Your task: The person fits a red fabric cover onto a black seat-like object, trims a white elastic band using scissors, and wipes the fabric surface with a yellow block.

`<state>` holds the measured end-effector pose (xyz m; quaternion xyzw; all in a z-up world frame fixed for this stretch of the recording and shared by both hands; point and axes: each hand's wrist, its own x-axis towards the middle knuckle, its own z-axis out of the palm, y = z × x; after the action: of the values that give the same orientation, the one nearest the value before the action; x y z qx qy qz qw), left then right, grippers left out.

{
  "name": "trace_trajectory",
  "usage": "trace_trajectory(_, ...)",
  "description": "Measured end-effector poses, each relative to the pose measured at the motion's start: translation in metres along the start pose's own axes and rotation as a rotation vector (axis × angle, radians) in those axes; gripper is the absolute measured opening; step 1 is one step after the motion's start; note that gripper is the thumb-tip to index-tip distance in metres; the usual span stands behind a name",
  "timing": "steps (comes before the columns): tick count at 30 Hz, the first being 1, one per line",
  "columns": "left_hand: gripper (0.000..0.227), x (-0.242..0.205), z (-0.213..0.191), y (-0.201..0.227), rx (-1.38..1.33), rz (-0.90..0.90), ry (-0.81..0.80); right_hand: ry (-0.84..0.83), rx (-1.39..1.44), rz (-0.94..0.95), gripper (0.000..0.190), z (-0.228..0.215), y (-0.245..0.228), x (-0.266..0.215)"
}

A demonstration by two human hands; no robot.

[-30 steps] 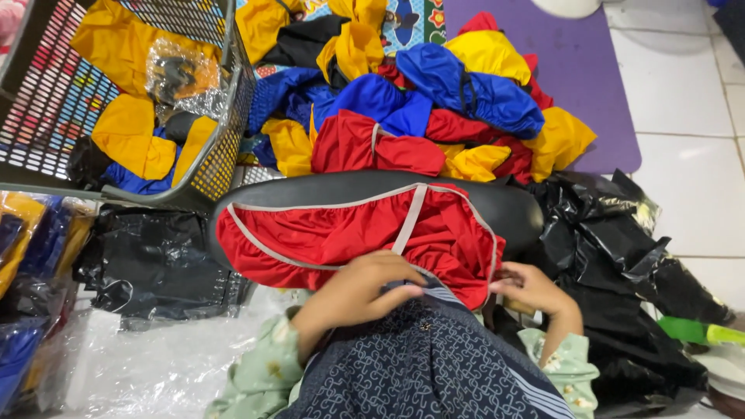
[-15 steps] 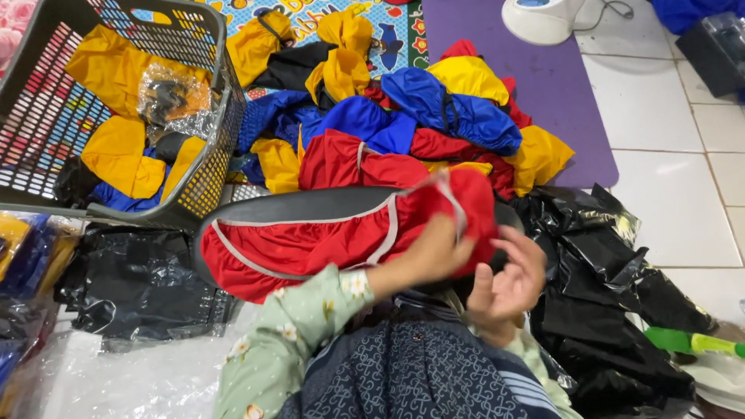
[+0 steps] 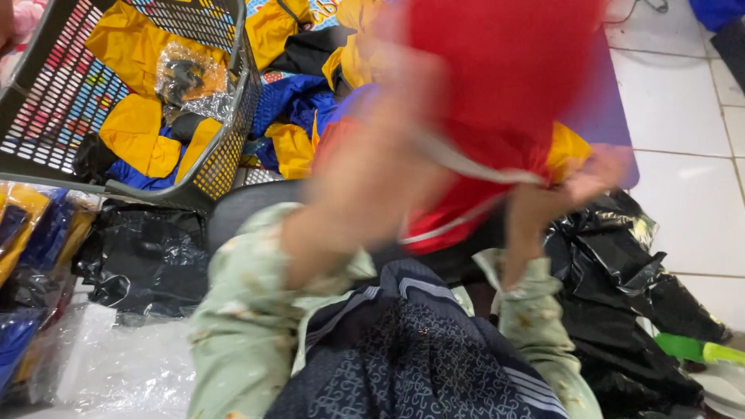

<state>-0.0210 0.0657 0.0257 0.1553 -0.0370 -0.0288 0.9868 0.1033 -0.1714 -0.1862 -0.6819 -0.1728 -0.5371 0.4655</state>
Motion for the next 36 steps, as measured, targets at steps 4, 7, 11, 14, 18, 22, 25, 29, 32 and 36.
trace_trajectory(4,0.07,-0.052,0.003,0.085,-0.007,0.6,0.522,0.068,-0.103,0.024,0.061,-0.037,-0.004,0.022)
trace_trajectory(7,0.057,-0.11,-0.141,0.101,0.287,0.36,0.286,-0.022,-0.255,-0.262,0.015,-0.082,0.006,-0.01)
trace_trajectory(11,0.026,-0.169,-0.297,0.094,0.559,0.227,0.671,-0.593,-0.367,-0.236,0.025,-0.152,0.07,-0.11)
trace_trajectory(14,0.027,-0.218,-0.411,0.081,0.788,0.13,0.999,-0.9,-0.38,-0.143,0.053,-0.165,0.062,-0.127)
trace_trajectory(18,0.059,-0.231,-0.444,0.101,0.828,0.085,1.389,-0.755,-0.265,0.151,0.059,-0.168,0.044,-0.119)
trace_trajectory(22,0.052,-0.252,-0.469,0.12,0.834,0.218,1.295,-0.399,-0.34,0.676,0.029,-0.171,0.1,-0.158)
trace_trajectory(25,0.033,-0.244,-0.424,0.109,1.103,0.124,1.223,-0.414,-0.202,1.538,0.026,-0.164,0.108,-0.171)
trace_trajectory(29,0.018,-0.238,-0.417,0.1,1.352,0.288,1.191,-0.598,-0.359,1.079,0.015,-0.158,0.103,-0.189)
trace_trajectory(32,0.011,-0.236,-0.45,0.101,1.647,0.438,1.207,-0.657,-0.457,0.814,0.006,-0.155,0.115,-0.194)
trace_trajectory(36,0.01,-0.229,-0.482,0.105,1.949,0.579,1.235,-0.73,-0.434,0.794,0.011,-0.152,0.117,-0.189)
